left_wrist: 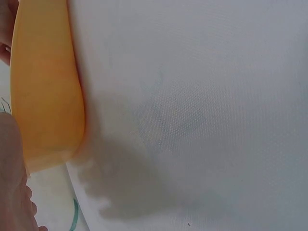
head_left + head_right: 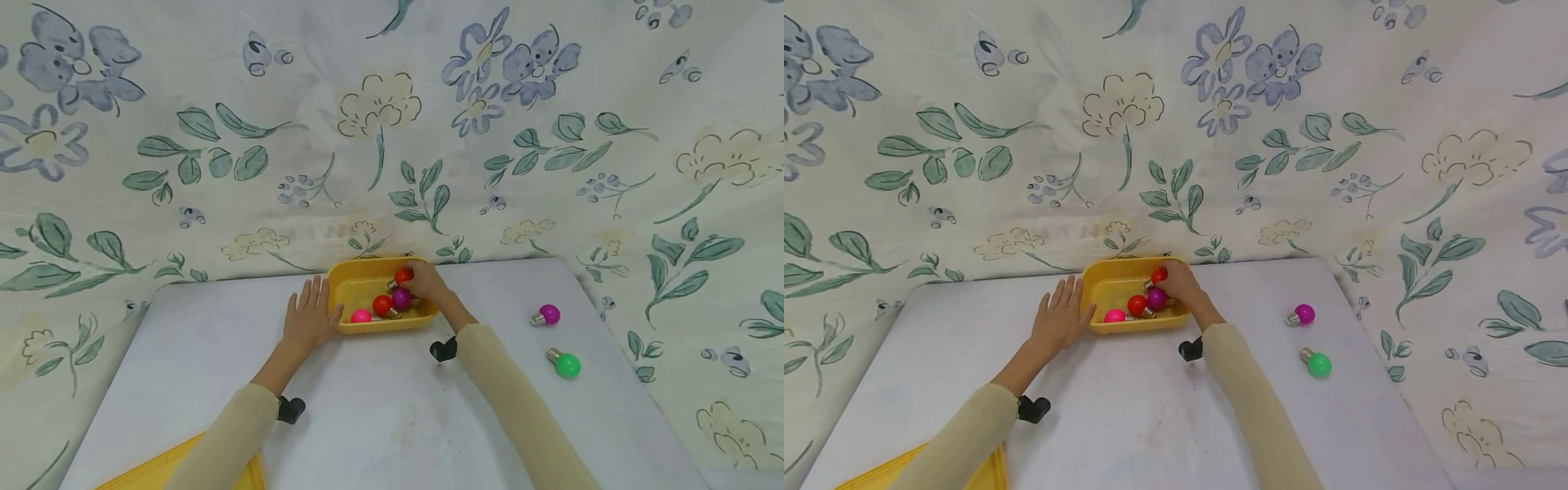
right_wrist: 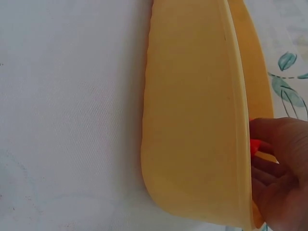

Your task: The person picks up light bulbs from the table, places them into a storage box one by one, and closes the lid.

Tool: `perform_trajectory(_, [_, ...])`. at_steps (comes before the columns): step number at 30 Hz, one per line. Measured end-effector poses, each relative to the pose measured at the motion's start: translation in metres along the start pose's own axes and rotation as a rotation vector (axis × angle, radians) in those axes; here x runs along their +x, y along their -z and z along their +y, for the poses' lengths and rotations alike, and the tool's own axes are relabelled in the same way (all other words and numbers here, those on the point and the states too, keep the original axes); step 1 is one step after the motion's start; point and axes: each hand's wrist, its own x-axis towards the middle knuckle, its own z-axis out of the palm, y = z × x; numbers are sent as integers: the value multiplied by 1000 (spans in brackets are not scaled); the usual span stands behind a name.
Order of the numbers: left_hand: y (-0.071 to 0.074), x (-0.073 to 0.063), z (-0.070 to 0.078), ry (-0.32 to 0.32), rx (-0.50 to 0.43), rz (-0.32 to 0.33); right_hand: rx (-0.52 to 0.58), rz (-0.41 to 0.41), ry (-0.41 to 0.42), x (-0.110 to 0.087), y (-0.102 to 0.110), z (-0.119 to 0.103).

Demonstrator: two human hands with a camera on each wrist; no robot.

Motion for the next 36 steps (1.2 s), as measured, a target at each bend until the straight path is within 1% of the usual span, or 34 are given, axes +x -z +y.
perform_trajectory(4, [1, 0, 1, -4, -7, 8, -14, -10, -5, -2, 2, -2])
perform_trajectory(9, [1, -1, 1, -2, -12, 2, -9, -29, -17, -2, 4, -3])
perform_trajectory(16, [1, 0, 2, -6, -2, 2, 4, -23, -28, -3, 4, -2])
perform_trajectory(20, [2, 0, 2, -8, 3, 0, -10, -25, -39, -4, 4, -3])
perform_trajectory(25, [2, 0, 2, -4, -1, -5, -7, -24, -52, -8, 10, -5])
perform_trajectory(30, [2, -1, 1, -1, -6, 7, 35, 7, -13, -15, 19, -3])
perform_trajectory(36, [3, -1, 2, 2, 0, -2, 45, 72, 91, -27, 28, 7])
